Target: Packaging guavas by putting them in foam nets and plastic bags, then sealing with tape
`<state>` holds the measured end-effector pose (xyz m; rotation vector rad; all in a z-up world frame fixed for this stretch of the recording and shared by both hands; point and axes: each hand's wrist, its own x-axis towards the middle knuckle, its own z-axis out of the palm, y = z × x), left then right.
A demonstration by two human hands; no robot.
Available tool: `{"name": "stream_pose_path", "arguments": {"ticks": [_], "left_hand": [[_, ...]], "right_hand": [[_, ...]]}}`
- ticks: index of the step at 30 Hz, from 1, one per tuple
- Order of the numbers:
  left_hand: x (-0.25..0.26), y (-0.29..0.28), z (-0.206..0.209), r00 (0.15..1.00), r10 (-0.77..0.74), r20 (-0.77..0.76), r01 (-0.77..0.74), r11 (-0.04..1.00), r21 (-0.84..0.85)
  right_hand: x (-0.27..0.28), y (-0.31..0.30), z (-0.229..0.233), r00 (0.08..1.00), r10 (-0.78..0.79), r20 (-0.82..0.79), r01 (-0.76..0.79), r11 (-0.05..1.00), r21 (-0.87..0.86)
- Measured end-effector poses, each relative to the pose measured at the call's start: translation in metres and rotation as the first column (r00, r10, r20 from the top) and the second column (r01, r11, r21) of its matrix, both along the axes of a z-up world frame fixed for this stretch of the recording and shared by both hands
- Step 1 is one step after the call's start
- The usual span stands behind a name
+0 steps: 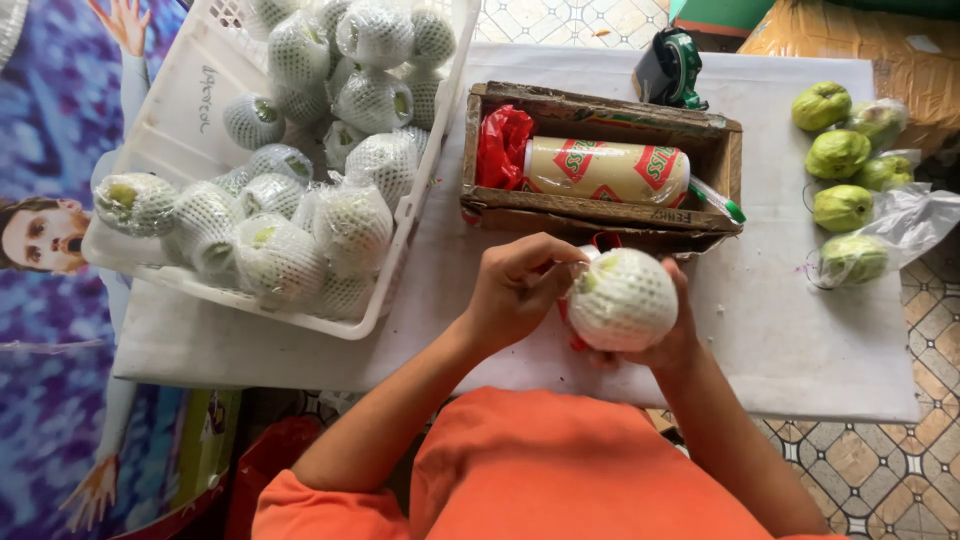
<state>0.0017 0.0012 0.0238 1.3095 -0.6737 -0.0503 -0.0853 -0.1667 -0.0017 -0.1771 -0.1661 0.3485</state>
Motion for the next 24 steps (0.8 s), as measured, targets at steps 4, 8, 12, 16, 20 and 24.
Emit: {"name": "stream_pose_path", "arguments": {"ticks": [4,8,12,16,20,24], "left_hand": [[0.011,0.010,0.019,0.897,0.205,0.393,-0.307,0.927,0.216],[0.006,0.003,0.009,0.801,0.275,0.531,-0.473,0.835,0.281],[0.010,-0.003,0.006,0.889,0.350,0.296,-0.408,0.898,0.165],[0.008,-0.003,0.015,0.999,0.046,-0.019,-0.048,0.995,-0.092],[0.005,-0.003,0.029,0.993,-0.118,-0.012,0.115,0.980,-0.161],[0.021,0.014,0.039,0.931,-0.035,0.364,0.039,0.999,-0.002]], "right_hand": [[-0.004,-0.007,-0.017,0.934,-0.329,0.140,0.341,0.700,-0.628],[-0.010,0.010,-0.001,0.713,-0.290,0.638,0.617,-0.174,-0.768],[-0.014,0.011,-0.003,0.424,-0.308,0.852,0.773,-0.368,-0.517],[0.001,-0.001,-0.001,0.669,-0.596,0.444,0.674,0.236,-0.700],[-0.001,-0.001,-0.004,0.690,-0.607,0.394,0.665,0.319,-0.675],[-0.006,-0.001,-0.011,0.753,-0.602,0.267,0.618,0.506,-0.602]]}}
